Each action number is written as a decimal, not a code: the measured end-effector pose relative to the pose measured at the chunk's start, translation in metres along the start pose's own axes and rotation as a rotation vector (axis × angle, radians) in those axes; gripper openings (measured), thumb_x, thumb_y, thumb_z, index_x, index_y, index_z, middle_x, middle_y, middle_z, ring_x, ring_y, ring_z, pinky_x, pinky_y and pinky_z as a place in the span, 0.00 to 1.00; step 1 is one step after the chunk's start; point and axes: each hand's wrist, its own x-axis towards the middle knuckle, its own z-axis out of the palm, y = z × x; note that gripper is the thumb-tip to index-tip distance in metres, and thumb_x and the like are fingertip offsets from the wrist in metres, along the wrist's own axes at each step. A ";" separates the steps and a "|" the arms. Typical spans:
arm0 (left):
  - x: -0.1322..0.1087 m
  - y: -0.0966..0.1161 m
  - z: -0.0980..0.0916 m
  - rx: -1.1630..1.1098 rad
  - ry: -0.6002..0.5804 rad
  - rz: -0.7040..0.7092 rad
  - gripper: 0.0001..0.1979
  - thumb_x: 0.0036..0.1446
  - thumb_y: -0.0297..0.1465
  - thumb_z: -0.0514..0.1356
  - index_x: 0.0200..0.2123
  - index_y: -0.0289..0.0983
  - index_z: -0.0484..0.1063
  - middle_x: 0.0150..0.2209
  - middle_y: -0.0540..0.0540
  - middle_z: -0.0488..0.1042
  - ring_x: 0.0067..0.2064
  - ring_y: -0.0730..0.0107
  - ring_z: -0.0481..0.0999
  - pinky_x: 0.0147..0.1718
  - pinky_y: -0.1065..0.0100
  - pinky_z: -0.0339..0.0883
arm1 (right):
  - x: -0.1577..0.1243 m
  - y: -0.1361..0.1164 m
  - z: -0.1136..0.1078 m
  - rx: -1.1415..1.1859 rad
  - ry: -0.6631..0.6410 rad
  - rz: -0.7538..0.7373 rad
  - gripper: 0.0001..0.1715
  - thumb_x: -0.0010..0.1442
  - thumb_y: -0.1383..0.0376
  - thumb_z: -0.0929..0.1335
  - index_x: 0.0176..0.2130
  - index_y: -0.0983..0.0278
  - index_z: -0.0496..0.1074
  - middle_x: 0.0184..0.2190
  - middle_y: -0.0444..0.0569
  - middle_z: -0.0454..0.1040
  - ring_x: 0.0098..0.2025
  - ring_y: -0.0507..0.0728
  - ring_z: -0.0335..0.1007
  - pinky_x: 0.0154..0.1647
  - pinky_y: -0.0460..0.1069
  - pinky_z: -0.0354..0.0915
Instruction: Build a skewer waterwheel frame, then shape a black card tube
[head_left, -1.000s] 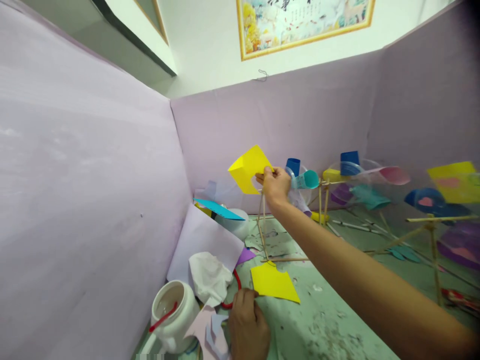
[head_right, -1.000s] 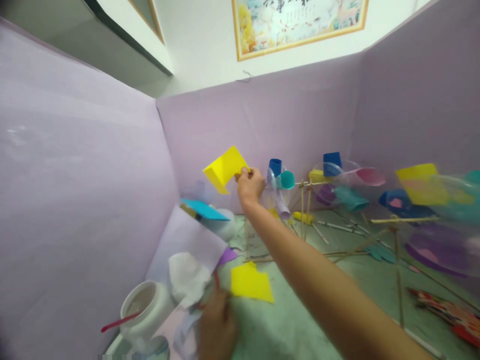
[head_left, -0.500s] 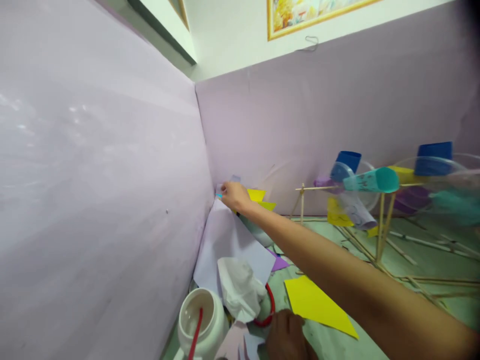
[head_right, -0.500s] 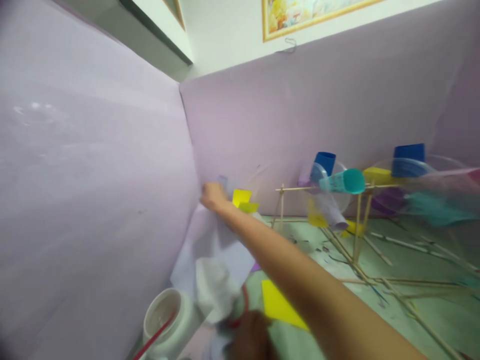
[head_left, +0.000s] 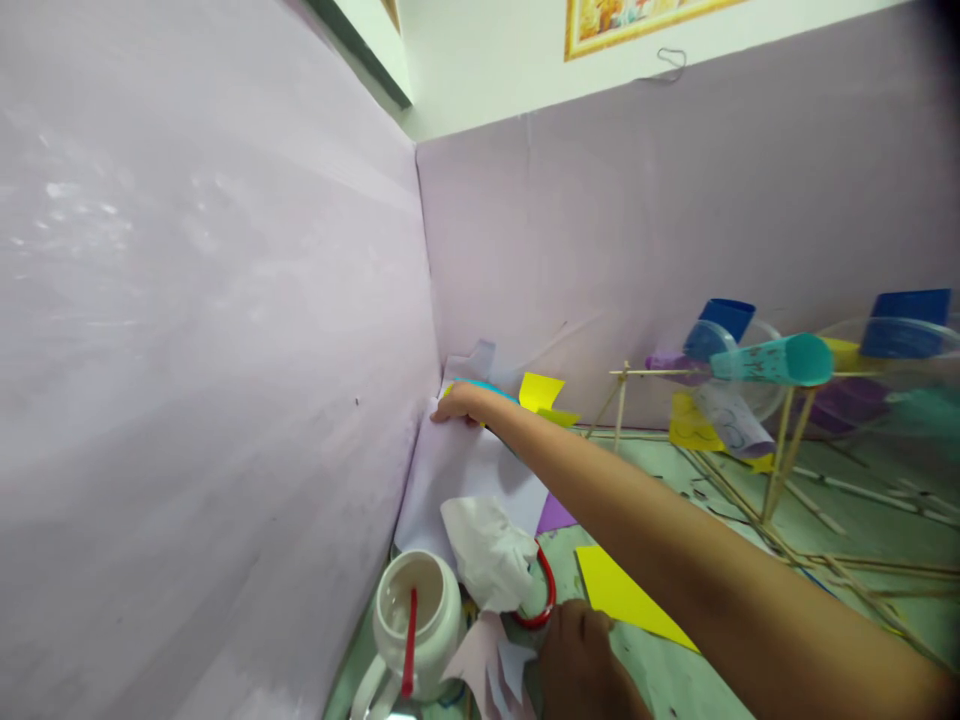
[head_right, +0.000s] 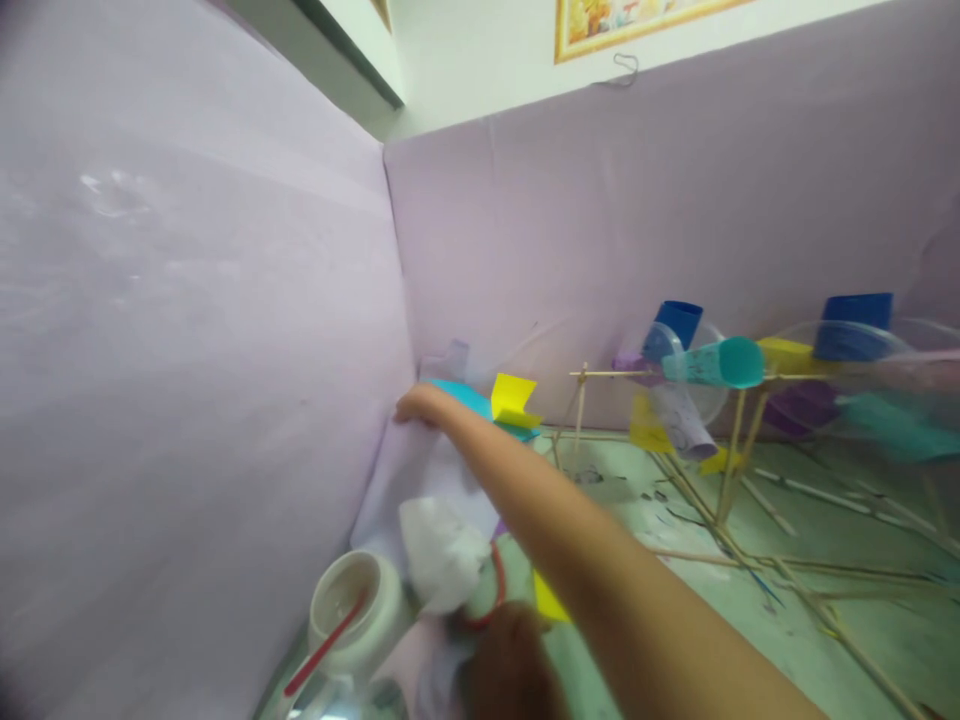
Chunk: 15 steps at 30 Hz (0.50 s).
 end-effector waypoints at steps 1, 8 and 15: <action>0.000 0.000 -0.002 0.003 -0.020 0.008 0.16 0.50 0.22 0.49 0.36 0.38 0.73 0.37 0.41 0.73 0.43 0.60 0.71 0.44 0.64 0.61 | -0.002 0.000 -0.002 0.024 -0.033 0.007 0.09 0.46 0.61 0.72 0.26 0.66 0.74 0.18 0.50 0.71 0.24 0.58 0.70 0.25 0.50 0.67; 0.000 -0.002 -0.010 0.004 -0.087 0.093 0.17 0.44 0.19 0.50 0.36 0.35 0.72 0.41 0.41 0.72 0.44 0.62 0.69 0.44 0.66 0.61 | -0.005 0.021 -0.064 0.219 0.185 -0.064 0.14 0.54 0.61 0.64 0.38 0.67 0.71 0.31 0.53 0.74 0.30 0.56 0.71 0.28 0.48 0.67; 0.001 -0.001 -0.014 0.011 -0.158 0.076 0.20 0.43 0.18 0.50 0.39 0.35 0.71 0.42 0.42 0.71 0.45 0.62 0.68 0.44 0.64 0.60 | -0.007 0.046 -0.144 0.586 0.862 -0.239 0.14 0.53 0.60 0.63 0.35 0.66 0.70 0.32 0.51 0.71 0.37 0.59 0.69 0.34 0.52 0.68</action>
